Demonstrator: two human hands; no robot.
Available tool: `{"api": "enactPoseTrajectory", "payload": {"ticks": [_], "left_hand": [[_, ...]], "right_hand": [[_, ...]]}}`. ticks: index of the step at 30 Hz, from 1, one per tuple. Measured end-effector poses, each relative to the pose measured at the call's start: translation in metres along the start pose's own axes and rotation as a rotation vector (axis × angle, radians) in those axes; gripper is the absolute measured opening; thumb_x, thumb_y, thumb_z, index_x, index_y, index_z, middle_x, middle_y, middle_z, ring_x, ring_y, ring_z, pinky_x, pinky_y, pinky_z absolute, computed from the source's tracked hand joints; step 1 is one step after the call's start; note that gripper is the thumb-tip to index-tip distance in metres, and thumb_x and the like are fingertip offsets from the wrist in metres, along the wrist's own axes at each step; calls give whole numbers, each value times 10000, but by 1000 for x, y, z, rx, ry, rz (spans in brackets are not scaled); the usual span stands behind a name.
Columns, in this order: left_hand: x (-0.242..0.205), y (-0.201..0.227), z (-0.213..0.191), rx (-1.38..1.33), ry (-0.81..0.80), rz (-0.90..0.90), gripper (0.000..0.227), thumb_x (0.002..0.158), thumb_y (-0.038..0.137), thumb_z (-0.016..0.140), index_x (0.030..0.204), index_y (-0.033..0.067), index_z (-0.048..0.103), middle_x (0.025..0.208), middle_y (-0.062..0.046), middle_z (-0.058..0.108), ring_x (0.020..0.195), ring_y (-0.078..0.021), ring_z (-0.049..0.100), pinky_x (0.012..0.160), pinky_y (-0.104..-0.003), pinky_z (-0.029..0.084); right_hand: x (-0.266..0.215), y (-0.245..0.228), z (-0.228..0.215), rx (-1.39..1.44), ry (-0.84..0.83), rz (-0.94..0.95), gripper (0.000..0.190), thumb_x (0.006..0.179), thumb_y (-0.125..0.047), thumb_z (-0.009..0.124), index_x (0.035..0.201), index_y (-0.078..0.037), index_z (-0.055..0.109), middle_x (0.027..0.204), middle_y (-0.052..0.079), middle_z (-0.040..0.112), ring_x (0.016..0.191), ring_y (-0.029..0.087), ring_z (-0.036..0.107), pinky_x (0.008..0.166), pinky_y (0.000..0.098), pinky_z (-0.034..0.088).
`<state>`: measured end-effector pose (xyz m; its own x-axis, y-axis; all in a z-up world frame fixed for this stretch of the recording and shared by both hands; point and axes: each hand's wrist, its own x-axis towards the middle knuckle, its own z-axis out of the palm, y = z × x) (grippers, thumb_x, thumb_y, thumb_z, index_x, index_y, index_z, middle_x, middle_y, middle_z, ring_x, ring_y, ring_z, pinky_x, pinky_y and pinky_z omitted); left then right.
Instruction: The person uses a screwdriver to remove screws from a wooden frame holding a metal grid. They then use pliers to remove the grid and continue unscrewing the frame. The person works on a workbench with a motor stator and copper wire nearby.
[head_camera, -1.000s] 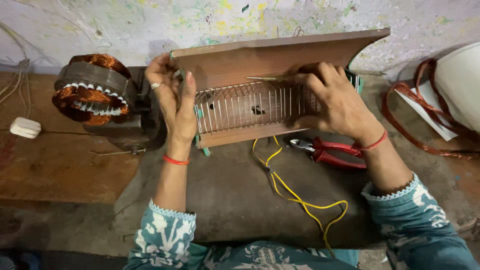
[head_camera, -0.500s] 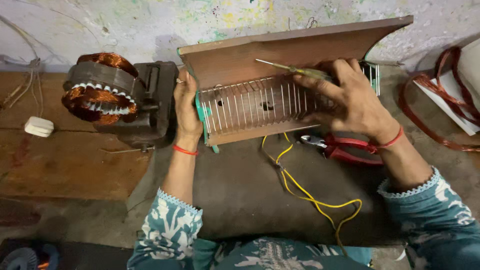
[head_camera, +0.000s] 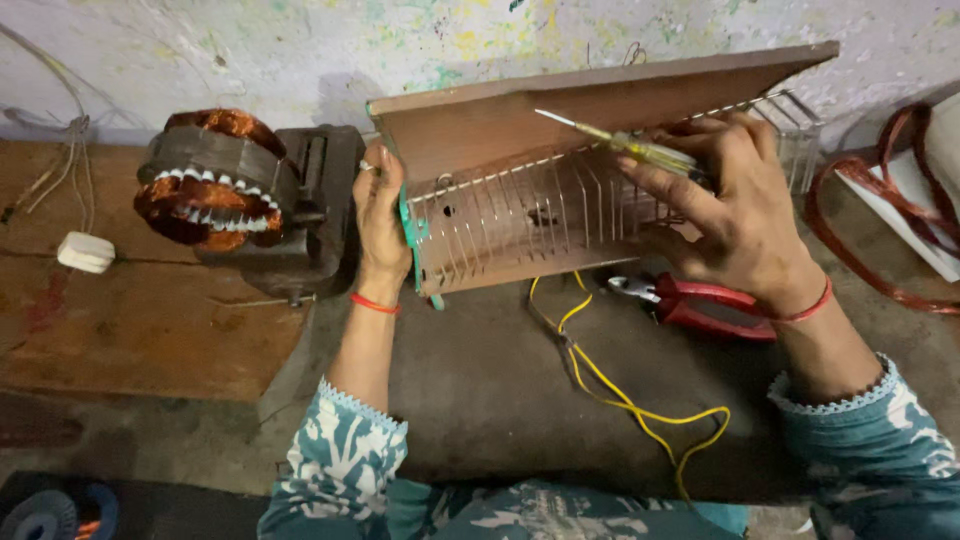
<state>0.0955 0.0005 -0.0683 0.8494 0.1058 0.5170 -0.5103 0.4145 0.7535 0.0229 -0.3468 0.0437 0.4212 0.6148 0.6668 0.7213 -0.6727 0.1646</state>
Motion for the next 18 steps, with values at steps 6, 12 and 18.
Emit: {"api": "enactPoseTrajectory", "payload": {"ticks": [6,12,18], "left_hand": [[-8,0,-5,68,1,-17,342,1067,413,561,1116,79,617,1056,34,577,1022,-78,505,939,-274,431],[-2,-10,-6,73,122,-42,336,1130,376,603,1026,57,590,981,35,489,959,-89,444,865,-293,407],[-4,-11,-7,14,34,-14,300,1045,390,592,1089,95,625,1026,52,543,983,-61,482,897,-256,429]], "right_hand": [[9,-14,-18,-52,69,-39,671,669,-211,914,1297,-111,703,1239,212,656,1197,391,593,1037,523,407],[-12,5,-32,-16,249,67,625,714,-216,963,1243,-34,684,1159,228,569,1104,387,588,907,487,492],[-100,76,-28,25,317,541,633,818,-184,919,1343,28,636,1251,236,570,1154,348,589,943,440,521]]}}
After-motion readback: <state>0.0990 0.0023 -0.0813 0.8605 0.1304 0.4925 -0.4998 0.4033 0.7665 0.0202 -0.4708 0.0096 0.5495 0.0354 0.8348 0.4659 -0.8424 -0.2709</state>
